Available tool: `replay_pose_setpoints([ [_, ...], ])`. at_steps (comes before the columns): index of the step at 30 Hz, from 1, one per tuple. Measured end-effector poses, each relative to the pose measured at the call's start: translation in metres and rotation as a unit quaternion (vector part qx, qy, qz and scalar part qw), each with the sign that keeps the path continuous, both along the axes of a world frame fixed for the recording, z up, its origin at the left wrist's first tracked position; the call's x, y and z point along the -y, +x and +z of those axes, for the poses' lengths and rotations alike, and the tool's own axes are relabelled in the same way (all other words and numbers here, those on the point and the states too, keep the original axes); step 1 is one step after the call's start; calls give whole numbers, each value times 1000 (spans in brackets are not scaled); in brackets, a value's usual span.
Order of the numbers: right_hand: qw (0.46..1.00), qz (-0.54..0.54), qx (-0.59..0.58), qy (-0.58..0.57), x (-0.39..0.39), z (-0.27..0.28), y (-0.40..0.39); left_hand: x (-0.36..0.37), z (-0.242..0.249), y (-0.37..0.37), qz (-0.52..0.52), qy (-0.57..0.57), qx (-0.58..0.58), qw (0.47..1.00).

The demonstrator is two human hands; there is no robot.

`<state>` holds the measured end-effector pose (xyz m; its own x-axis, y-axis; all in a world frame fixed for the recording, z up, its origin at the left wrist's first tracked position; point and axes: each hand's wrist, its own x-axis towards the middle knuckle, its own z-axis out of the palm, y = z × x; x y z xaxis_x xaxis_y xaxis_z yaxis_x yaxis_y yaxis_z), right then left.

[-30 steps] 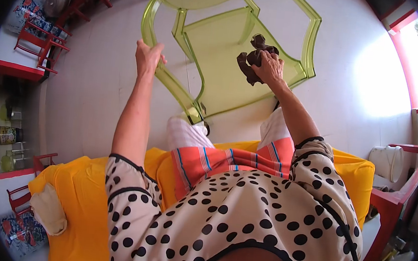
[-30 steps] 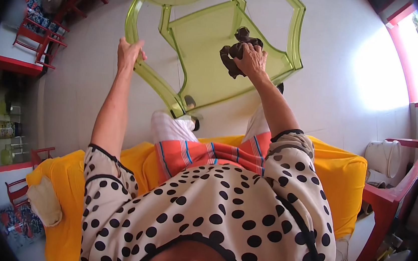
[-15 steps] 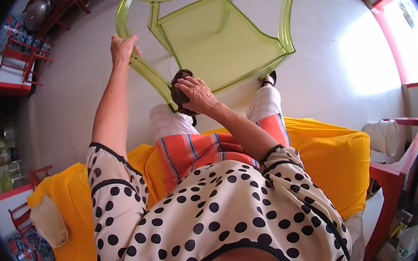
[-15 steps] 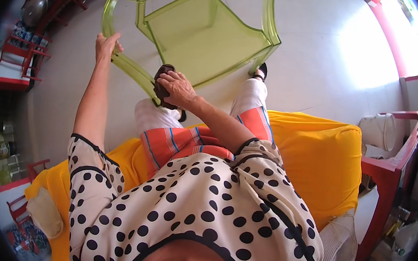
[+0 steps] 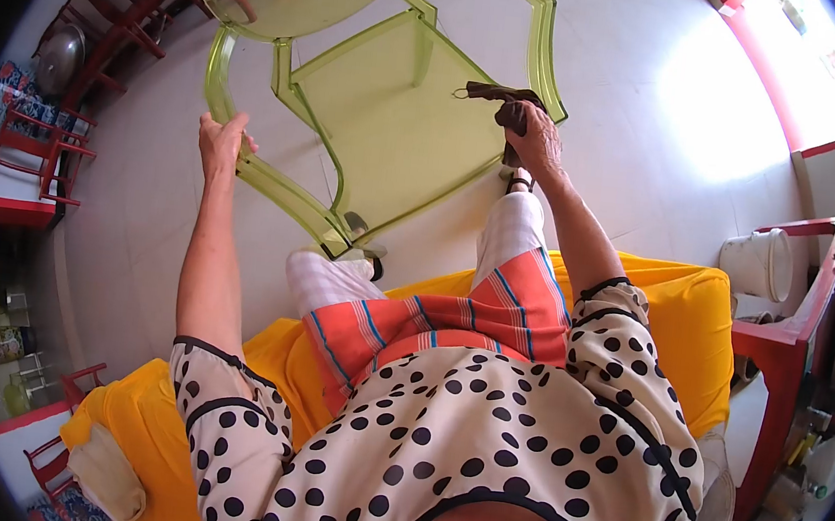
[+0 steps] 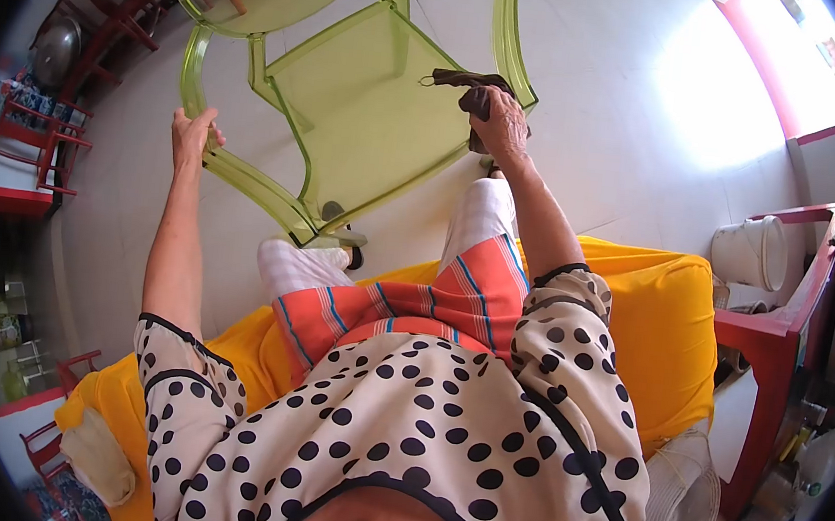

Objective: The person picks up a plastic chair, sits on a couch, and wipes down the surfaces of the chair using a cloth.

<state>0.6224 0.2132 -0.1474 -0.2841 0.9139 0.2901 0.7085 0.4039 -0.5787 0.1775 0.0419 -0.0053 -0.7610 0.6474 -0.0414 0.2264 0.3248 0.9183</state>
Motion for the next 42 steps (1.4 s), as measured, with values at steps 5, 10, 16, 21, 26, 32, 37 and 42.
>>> replay_pose_setpoints([
  [5, 998, -65, 8, 5, -8, -10, -30, 1, 2, 2, -1, -5, 2, 1000],
  [10, 999, 16, 18, 46, -20, -26, -60, 2, 5, 7, 13, -20, -15, 1000],
  [16, 977, 203, -12, 56, 22, -14, -134, 1, 7, 7, 21, -14, -2, 1000],
  [21, 956, 282, -33, 74, 72, -13, -182, 2, 12, 13, 25, -25, -2, 999],
  [26, 952, 290, -30, 93, 95, -2, -175, 3, 16, 16, 23, -28, 6, 999],
  [32, 948, 295, -25, 112, 114, 1, -151, 2, 7, 11, 35, -1, 34, 999],
  [37, 943, 304, -21, 133, 110, -6, -145, 6, 8, 16, 37, 1, 45, 998],
  [42, 946, 300, -8, 126, 102, -9, -135, 10, 5, 23, 52, -2, 24, 998],
])
